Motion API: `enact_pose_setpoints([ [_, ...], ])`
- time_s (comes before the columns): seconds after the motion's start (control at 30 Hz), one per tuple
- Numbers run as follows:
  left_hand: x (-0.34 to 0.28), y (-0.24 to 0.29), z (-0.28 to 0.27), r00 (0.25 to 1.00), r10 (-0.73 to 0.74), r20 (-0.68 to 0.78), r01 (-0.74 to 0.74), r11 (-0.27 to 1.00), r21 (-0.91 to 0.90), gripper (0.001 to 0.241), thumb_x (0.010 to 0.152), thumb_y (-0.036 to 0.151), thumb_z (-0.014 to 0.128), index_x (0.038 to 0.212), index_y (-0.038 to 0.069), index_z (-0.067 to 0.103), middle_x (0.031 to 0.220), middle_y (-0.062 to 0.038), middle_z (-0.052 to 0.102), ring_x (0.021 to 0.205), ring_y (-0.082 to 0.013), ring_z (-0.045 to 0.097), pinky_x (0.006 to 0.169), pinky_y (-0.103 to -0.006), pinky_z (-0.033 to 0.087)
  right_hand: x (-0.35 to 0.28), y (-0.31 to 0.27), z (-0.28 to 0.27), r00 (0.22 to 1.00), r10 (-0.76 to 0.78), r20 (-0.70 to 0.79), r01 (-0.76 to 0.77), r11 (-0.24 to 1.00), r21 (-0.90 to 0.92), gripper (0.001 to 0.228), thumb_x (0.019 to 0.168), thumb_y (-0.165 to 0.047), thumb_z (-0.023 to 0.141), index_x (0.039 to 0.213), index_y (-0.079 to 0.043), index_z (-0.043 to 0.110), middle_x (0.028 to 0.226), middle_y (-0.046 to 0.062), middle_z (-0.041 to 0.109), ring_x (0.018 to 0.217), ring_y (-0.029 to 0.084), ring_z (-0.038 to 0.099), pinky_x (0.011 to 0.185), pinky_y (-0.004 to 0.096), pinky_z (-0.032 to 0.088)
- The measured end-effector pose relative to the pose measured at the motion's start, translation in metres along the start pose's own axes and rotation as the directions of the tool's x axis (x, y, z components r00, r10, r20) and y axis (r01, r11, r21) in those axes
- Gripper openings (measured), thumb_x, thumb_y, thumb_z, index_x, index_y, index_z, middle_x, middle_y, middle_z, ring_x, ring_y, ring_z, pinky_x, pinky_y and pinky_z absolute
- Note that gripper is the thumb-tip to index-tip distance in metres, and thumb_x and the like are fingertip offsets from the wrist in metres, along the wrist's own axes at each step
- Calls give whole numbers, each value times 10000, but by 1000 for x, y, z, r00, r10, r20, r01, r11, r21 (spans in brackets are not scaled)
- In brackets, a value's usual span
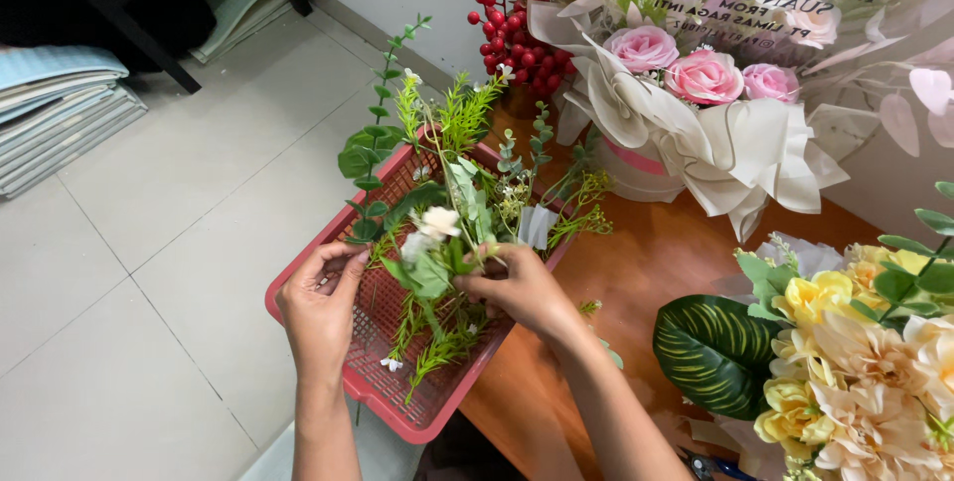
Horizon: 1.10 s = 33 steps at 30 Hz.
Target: The person constructs a floral arrangement by selecting individual stems and leaves from a basket and inserting them into a central yellow and cream bouquet on a table.
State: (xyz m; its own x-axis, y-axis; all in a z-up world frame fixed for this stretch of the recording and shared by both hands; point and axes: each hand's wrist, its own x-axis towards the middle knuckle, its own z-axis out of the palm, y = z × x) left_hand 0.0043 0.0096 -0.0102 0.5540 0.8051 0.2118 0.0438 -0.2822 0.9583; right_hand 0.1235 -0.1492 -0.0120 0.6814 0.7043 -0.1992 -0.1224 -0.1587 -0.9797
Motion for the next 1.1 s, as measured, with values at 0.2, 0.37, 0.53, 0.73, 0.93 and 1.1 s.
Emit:
enact_pose_setpoints([
  [0.2, -2, 7, 3, 996, -14, 85, 10, 999, 44, 75, 772, 10, 636, 845, 22, 644, 797, -118, 655, 702, -112, 595, 689, -247, 519, -15, 15, -18, 997, 48, 58, -63, 959, 278, 288, 692, -57, 697, 932, 55, 585, 893, 212, 587, 631, 213, 616, 601, 347, 555],
  [0.37, -5, 9, 1, 980, -69, 187, 40, 988, 152, 108, 784, -1, 599, 881, 14, 645, 852, -145, 650, 727, -188, 633, 670, -290, 536, -7, 57, -23, 1000, 25, 5, -25, 885, 465, 421, 708, -14, 672, 1097, 45, 522, 927, 156, 635, 791, 186, 619, 731, 368, 526],
  [0.53, -9, 19, 0, 962, 48, 268, -124, 953, 276, 120, 798, 110, 565, 895, 93, 632, 929, -46, 587, 834, -135, 590, 718, -255, 538, -33, 9, -17, 969, 145, -199, 23, 752, 659, 476, 741, -50, 597, 1130, -30, 323, 792, 207, 591, 702, 275, 622, 622, 307, 533],
  [0.73, -15, 31, 0, 951, 202, 233, -273, 903, 331, 127, 814, 132, 536, 893, 114, 633, 1164, -103, 471, 1083, -234, 496, 924, -353, 378, -48, 14, -23, 978, 105, -179, 47, 729, 683, 300, 764, -54, 611, 970, -83, 395, 758, 119, 554, 634, 280, 649, 433, 180, 475],
  [0.93, -21, 44, -2, 938, 292, 188, -338, 891, 303, 97, 818, 69, 554, 873, 67, 635, 1012, -89, 520, 966, -186, 530, 793, -296, 479, -64, 15, -40, 983, 53, -178, 80, 746, 661, 253, 765, -35, 616, 905, -73, 409, 686, 114, 559, 557, 234, 601, 432, 201, 462],
  [1.1, -31, 61, 0, 888, 367, 276, -434, 868, 241, 67, 813, 69, 573, 845, 66, 633, 880, -52, 579, 860, -158, 563, 785, -270, 441, -86, -8, -46, 988, -84, -126, 134, 873, 469, 143, 778, -38, 611, 768, -61, 470, 618, 48, 517, 562, 186, 611, 451, 200, 441],
])
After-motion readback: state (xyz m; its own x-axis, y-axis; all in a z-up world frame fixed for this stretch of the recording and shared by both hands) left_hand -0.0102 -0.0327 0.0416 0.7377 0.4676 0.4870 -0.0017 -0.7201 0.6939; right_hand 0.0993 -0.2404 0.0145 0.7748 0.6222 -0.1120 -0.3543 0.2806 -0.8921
